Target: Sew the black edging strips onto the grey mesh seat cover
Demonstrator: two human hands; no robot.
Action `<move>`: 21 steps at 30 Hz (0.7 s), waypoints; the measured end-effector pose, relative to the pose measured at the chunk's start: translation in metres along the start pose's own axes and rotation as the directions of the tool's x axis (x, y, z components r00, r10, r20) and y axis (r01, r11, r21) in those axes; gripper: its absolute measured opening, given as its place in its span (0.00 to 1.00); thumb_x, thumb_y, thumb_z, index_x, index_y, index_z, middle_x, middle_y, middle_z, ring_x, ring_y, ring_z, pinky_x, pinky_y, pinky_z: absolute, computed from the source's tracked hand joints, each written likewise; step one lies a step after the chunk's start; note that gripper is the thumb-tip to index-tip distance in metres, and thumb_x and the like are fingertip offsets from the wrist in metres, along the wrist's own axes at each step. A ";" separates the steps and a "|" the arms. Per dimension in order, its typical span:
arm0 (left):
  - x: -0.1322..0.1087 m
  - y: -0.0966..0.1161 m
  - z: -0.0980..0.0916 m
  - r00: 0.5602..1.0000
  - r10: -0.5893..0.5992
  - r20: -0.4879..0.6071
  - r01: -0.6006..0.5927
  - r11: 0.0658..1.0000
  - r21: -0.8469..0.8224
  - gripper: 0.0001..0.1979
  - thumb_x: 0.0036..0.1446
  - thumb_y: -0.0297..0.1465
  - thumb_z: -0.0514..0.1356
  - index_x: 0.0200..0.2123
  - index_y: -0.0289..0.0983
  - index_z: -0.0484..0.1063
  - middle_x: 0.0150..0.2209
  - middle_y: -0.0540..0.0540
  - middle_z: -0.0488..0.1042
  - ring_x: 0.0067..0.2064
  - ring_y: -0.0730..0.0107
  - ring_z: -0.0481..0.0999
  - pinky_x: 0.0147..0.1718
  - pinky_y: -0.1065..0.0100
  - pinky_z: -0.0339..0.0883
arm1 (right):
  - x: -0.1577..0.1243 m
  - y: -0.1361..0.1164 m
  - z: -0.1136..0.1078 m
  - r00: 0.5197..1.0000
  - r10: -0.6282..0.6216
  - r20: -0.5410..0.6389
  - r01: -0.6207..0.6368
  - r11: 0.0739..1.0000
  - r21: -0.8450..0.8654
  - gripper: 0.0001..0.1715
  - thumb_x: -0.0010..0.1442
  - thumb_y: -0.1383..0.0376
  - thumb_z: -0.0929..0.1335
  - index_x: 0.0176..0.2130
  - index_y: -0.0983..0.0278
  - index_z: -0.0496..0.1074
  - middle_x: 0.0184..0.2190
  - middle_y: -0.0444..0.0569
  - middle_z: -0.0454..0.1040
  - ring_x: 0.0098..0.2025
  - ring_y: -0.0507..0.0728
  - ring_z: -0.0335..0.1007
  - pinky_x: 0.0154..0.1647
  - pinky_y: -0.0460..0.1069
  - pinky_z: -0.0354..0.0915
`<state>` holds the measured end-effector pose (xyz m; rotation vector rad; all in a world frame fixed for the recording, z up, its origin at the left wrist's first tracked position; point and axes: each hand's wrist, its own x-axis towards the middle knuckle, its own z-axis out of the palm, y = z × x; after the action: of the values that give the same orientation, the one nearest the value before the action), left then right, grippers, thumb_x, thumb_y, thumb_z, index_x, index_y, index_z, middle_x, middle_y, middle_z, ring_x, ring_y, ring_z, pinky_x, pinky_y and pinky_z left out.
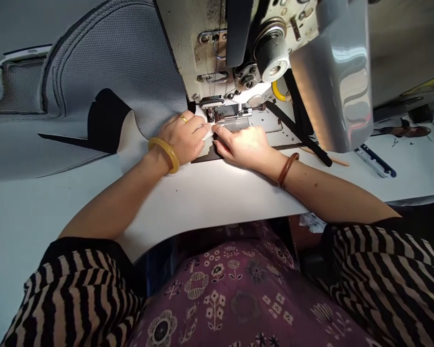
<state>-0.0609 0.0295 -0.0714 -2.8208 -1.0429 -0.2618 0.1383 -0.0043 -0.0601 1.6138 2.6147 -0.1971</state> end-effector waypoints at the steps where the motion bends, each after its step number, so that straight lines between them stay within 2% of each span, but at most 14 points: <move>1: 0.000 0.000 -0.001 1.000 -0.026 -0.004 0.026 1.000 -0.012 0.17 0.62 0.30 0.48 0.47 0.34 0.72 0.44 0.41 0.75 0.45 0.57 0.71 0.41 0.55 0.66 | 0.000 0.000 0.000 1.000 0.001 -0.006 -0.001 1.000 0.008 0.32 0.68 0.56 0.51 0.62 0.69 0.61 0.33 0.57 0.78 0.35 0.62 0.73 0.37 0.51 0.59; 3: 0.001 -0.002 -0.003 0.994 -0.106 -0.032 0.105 0.994 -0.042 0.17 0.65 0.31 0.45 0.43 0.35 0.73 0.40 0.42 0.76 0.43 0.60 0.71 0.41 0.57 0.65 | -0.001 0.001 0.000 1.000 -0.001 -0.008 0.001 1.000 0.023 0.32 0.67 0.56 0.51 0.60 0.69 0.64 0.34 0.57 0.78 0.35 0.62 0.73 0.37 0.52 0.59; 7: 0.005 -0.008 -0.004 0.953 -0.300 -0.043 0.295 0.950 -0.101 0.17 0.68 0.35 0.44 0.39 0.38 0.72 0.36 0.47 0.77 0.39 0.65 0.71 0.41 0.61 0.65 | -0.003 0.002 0.000 1.000 -0.022 -0.003 0.022 0.998 0.059 0.30 0.67 0.58 0.50 0.56 0.70 0.67 0.36 0.58 0.78 0.37 0.62 0.72 0.38 0.52 0.59; 11: 0.009 -0.009 0.000 0.903 -0.429 -0.007 0.420 0.888 -0.188 0.17 0.65 0.36 0.46 0.40 0.39 0.74 0.39 0.47 0.78 0.42 0.64 0.74 0.44 0.62 0.66 | -0.003 0.000 0.002 0.999 -0.042 -0.007 0.043 0.996 0.080 0.29 0.68 0.60 0.51 0.58 0.70 0.65 0.39 0.58 0.76 0.38 0.61 0.71 0.38 0.52 0.59; 14: 0.011 -0.006 -0.005 0.879 -0.477 0.017 0.467 0.852 -0.237 0.18 0.64 0.36 0.46 0.41 0.38 0.74 0.41 0.46 0.79 0.45 0.63 0.75 0.47 0.62 0.66 | -0.001 -0.004 0.004 0.993 -0.096 -0.065 0.102 0.990 0.101 0.28 0.68 0.62 0.52 0.61 0.68 0.62 0.48 0.59 0.73 0.43 0.60 0.69 0.37 0.51 0.60; 16: 0.013 -0.008 -0.021 0.903 -0.417 0.100 0.428 0.859 -0.282 0.21 0.65 0.37 0.44 0.43 0.38 0.75 0.43 0.46 0.78 0.48 0.66 0.75 0.50 0.65 0.66 | 0.000 -0.007 0.005 0.980 -0.149 -0.130 0.164 0.980 0.114 0.28 0.67 0.64 0.53 0.63 0.66 0.60 0.56 0.60 0.67 0.49 0.61 0.67 0.38 0.50 0.61; 18: 0.015 -0.018 -0.046 0.928 -0.325 0.182 0.363 0.897 -0.252 0.23 0.65 0.37 0.41 0.46 0.37 0.74 0.47 0.47 0.77 0.52 0.68 0.73 0.54 0.66 0.64 | 0.001 -0.011 0.006 0.971 -0.180 -0.160 0.202 0.970 0.134 0.29 0.66 0.65 0.54 0.63 0.67 0.59 0.59 0.60 0.63 0.53 0.62 0.63 0.40 0.51 0.63; 19: 0.016 -0.025 -0.061 0.931 -0.296 0.211 0.336 0.924 -0.183 0.24 0.66 0.37 0.41 0.49 0.36 0.73 0.50 0.46 0.75 0.55 0.67 0.70 0.57 0.64 0.61 | 0.002 -0.013 0.006 0.970 -0.183 -0.160 0.207 0.967 0.152 0.29 0.65 0.66 0.54 0.63 0.68 0.59 0.59 0.61 0.63 0.54 0.63 0.62 0.41 0.52 0.64; 21: 0.017 -0.047 -0.088 0.926 -0.323 0.195 0.322 0.946 0.035 0.25 0.68 0.38 0.40 0.57 0.33 0.67 0.61 0.43 0.66 0.63 0.56 0.60 0.64 0.48 0.50 | 0.005 -0.018 0.005 0.977 -0.156 -0.148 0.186 0.959 0.212 0.28 0.63 0.66 0.56 0.60 0.70 0.61 0.58 0.62 0.63 0.53 0.63 0.62 0.43 0.53 0.65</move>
<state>-0.0890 0.0602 0.0211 -2.7028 -1.5513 -0.0050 0.1196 -0.0091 -0.0647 1.5052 2.9283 -0.4264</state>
